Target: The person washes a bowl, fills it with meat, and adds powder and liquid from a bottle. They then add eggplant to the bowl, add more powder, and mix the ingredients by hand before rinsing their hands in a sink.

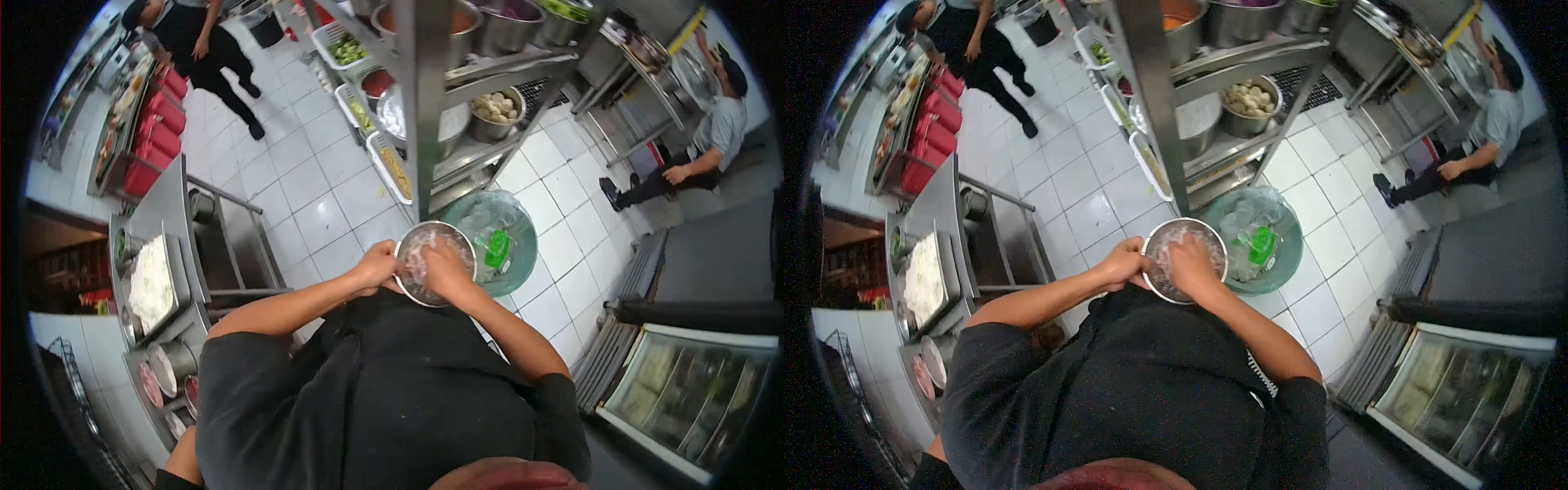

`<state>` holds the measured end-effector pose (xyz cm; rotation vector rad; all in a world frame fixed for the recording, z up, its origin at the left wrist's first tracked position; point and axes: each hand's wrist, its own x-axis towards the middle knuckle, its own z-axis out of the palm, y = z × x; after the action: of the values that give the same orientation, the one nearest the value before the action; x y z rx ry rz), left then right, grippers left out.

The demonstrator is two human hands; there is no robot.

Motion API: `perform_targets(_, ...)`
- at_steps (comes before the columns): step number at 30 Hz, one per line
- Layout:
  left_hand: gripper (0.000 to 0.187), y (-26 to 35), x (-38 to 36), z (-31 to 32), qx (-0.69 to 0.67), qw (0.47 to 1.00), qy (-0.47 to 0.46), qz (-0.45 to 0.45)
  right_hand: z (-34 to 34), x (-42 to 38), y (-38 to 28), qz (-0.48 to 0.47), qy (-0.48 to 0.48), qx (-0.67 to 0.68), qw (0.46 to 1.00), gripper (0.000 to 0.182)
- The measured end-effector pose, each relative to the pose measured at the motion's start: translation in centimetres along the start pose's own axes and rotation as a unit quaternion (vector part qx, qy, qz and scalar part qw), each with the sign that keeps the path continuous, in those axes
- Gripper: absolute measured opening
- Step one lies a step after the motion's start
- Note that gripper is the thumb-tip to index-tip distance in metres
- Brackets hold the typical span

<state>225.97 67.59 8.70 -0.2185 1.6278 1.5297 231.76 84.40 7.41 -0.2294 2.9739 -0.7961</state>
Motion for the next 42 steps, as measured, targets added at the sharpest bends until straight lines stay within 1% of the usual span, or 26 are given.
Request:
perform_targets(3, 0.02, 0.3, -1.9, -4.5, -0.024, 0.998, 0.054, 0.004, -0.2, 3.1, -3.9, -0.072, -0.031, 0.005, 0.997, 0.027)
perform_targets(6, 0.019, 1.2, -2.7, -8.1, -0.049, 0.994, 0.097, 0.015, -0.4, 6.6, -7.0, -0.103, -0.08, 0.027, 0.991, 0.029)
perform_targets(10, 0.021, 2.0, -1.8, -13.5, -0.088, 0.99, 0.107, 0.028, 0.7, 11.8, -10.2, -0.096, -0.092, -0.023, 0.991, 0.025)
perform_targets(12, 0.02, 2.3, -0.6, -16.8, -0.092, 0.989, 0.114, 0.036, 1.3, 14.9, -11.8, -0.082, -0.081, -0.023, 0.993, 0.023)
perform_targets(13, 0.019, 2.7, 0.1, -18.3, -0.096, 0.988, 0.114, 0.045, 1.7, 16.5, -12.3, -0.073, -0.073, -0.023, 0.994, 0.022)
perform_targets(16, 0.017, 4.3, 1.7, -23.2, -0.09, 0.989, 0.103, 0.056, 3.6, 20.9, -13.6, -0.096, -0.008, 0.012, 0.995, 0.02)
perform_targets(17, 0.017, 5.1, 2.0, -24.7, -0.083, 0.99, 0.098, 0.061, 3.4, 22.3, -14.7, -0.051, -0.041, 0.006, 0.998, 0.019)
perform_targets(20, 0.015, 7.4, 3.1, -28.2, -0.052, 0.993, 0.083, 0.066, 4.2, 24.9, -16.0, -0.052, -0.018, -0.029, 0.998, 0.028)
perform_targets(22, 0.016, 8.1, 4.1, -30.0, -0.06, 0.994, 0.068, 0.065, 4.5, 26.5, -16.9, -0.021, -0.023, -0.031, 0.999, 0.034)
perform_targets(23, 0.016, 8.8, 4.5, -30.6, -0.066, 0.994, 0.06, 0.067, 4.7, 27.4, -17.1, -0.008, -0.026, -0.034, 0.999, 0.037)
perform_targets(26, 0.02, 10.4, 5.1, -31.5, -0.09, 0.992, 0.061, 0.06, 6.6, 29.3, -16.6, -0.002, 0.006, -0.078, 0.997, 0.042)
perform_targets(29, 0.019, 11.2, 6.4, -32.4, -0.091, 0.993, 0.055, 0.058, 7.1, 30.7, -15.6, 0.007, 0.001, -0.098, 0.995, 0.042)
perform_targets(30, 0.019, 11.0, 6.8, -32.4, -0.087, 0.994, 0.051, 0.047, 7.4, 30.7, -15.4, 0.005, 0.004, -0.084, 0.996, 0.048)
perform_targets(32, 0.017, 11.0, 7.8, -32.4, -0.1, 0.991, 0.064, 0.054, 7.3, 31.6, -14.3, 0.004, 0.021, -0.059, 0.998, 0.061)
perform_targets(34, 0.017, 11.9, 8.1, -32.1, -0.061, 0.994, 0.074, 0.048, 6.5, 31.7, -14.3, 0.038, -0.027, -0.04, 0.998, 0.058)
perform_targets(35, 0.015, 12.0, 8.5, -32.2, -0.037, 0.996, 0.05, 0.059, 6.2, 32.1, -14.2, 0.051, -0.047, -0.041, 0.997, 0.058)
perform_targets(37, 0.014, 12.5, 9.4, -32.3, -0.01, 0.998, 0.048, 0.048, 6.5, 32.5, -13.5, 0.067, -0.083, -0.018, 0.994, 0.058)
perform_targets(40, 0.013, 11.8, 11.2, -32.4, 0.001, 0.997, 0.05, 0.052, 7.6, 31.9, -12.0, 0.042, -0.019, -0.026, 0.999, 0.06)
perform_targets(42, 0.014, 11.9, 11.9, -31.9, 0.0, 0.997, 0.049, 0.051, 7.2, 32.1, -11.5, 0.067, -0.039, -0.01, 0.997, 0.059)
